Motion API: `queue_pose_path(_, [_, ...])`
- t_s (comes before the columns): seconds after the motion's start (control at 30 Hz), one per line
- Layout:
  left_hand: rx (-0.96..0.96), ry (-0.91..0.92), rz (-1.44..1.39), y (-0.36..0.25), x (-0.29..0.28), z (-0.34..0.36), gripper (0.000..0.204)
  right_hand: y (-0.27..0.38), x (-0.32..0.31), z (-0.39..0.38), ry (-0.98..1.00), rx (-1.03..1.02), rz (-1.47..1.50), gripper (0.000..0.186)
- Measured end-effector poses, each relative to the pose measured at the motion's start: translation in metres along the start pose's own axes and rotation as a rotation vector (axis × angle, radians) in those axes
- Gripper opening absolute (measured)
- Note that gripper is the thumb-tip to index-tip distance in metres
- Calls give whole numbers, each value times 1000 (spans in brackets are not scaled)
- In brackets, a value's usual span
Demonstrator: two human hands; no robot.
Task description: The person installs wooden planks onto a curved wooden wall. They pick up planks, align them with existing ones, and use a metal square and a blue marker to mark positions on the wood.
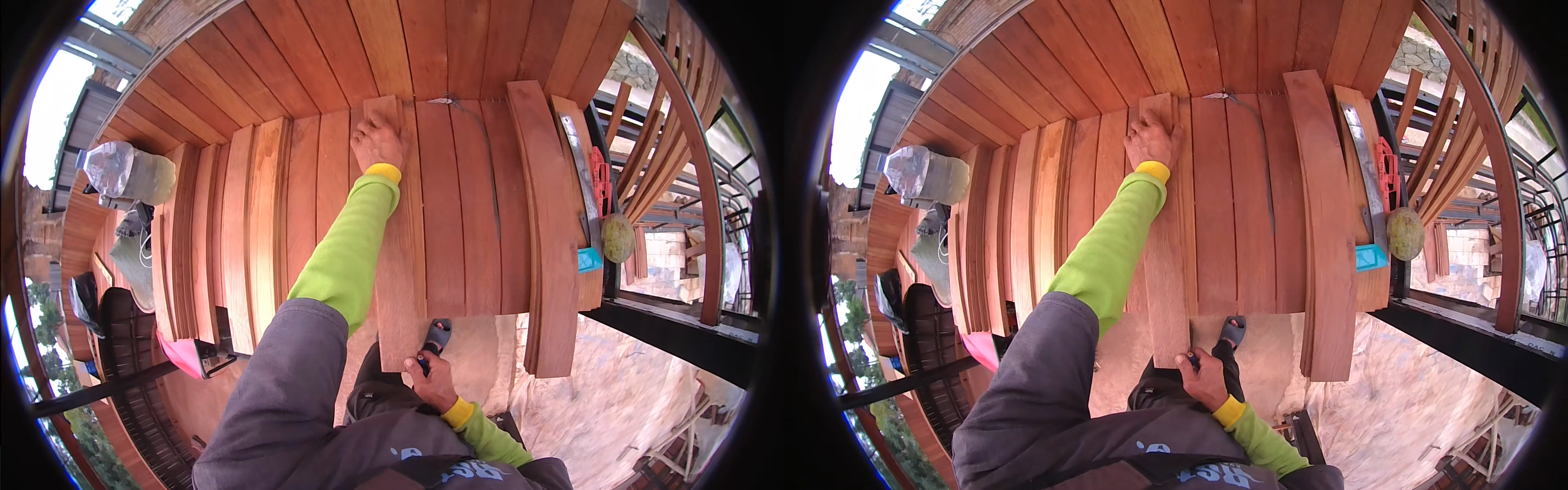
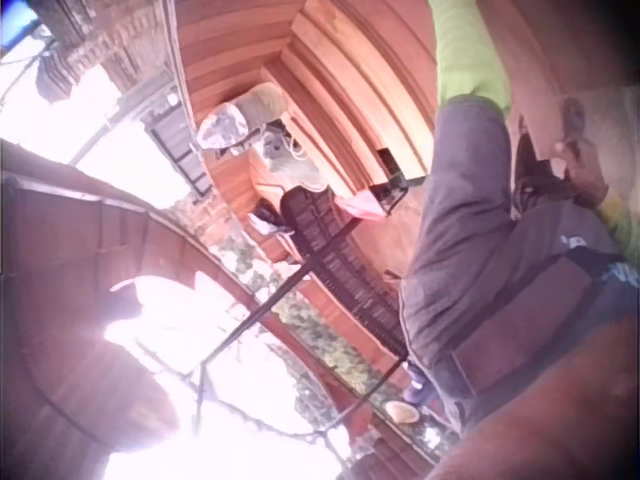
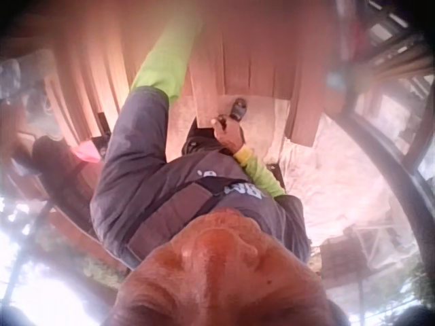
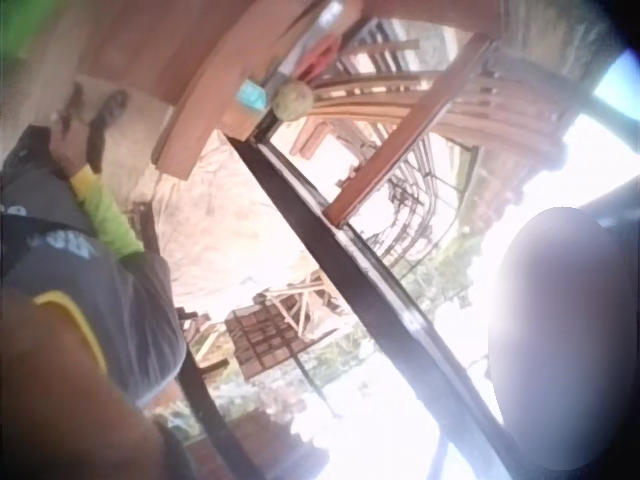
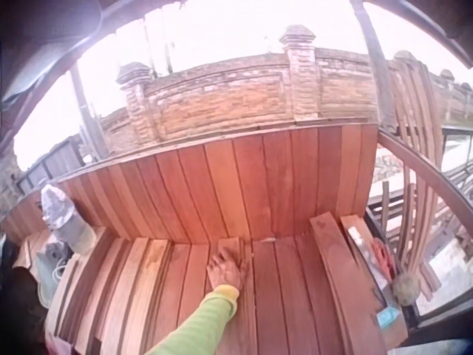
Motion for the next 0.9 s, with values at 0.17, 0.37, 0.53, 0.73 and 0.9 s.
queue_pose_path(0.17, [20, -24, 4, 1, -1, 0, 54, 12, -3, 1, -4, -31, -9, 25])
queue_pose_path(0.37, [14, -28, 81, -2, 1, 0, 59, 5, -1, 1, 38, 24, -14, 21])
queue_pose_path(0.53, [-96, -30, -66, 5, 3, -2, 58, 7, -2, -3, 33, 35, 3, 23])
queue_pose_path(0.73, [-165, -54, -136, 8, 1, -2, 67, 10, -5, -4, 0, 62, -48, 28])
queue_pose_path(0.9, [-187, -31, -147, 18, 8, 3, 70, 10, -1, -5, -7, -47, -103, 41])
Point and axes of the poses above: each hand's wrist, its own z-axis towards the middle knuckle, its own x-axis out of the palm, y = z × x, the point moved 6 cm from there along z, towards the middle knuckle, and after that the axes turned 15 degrees about x, right-handed, at the moved point
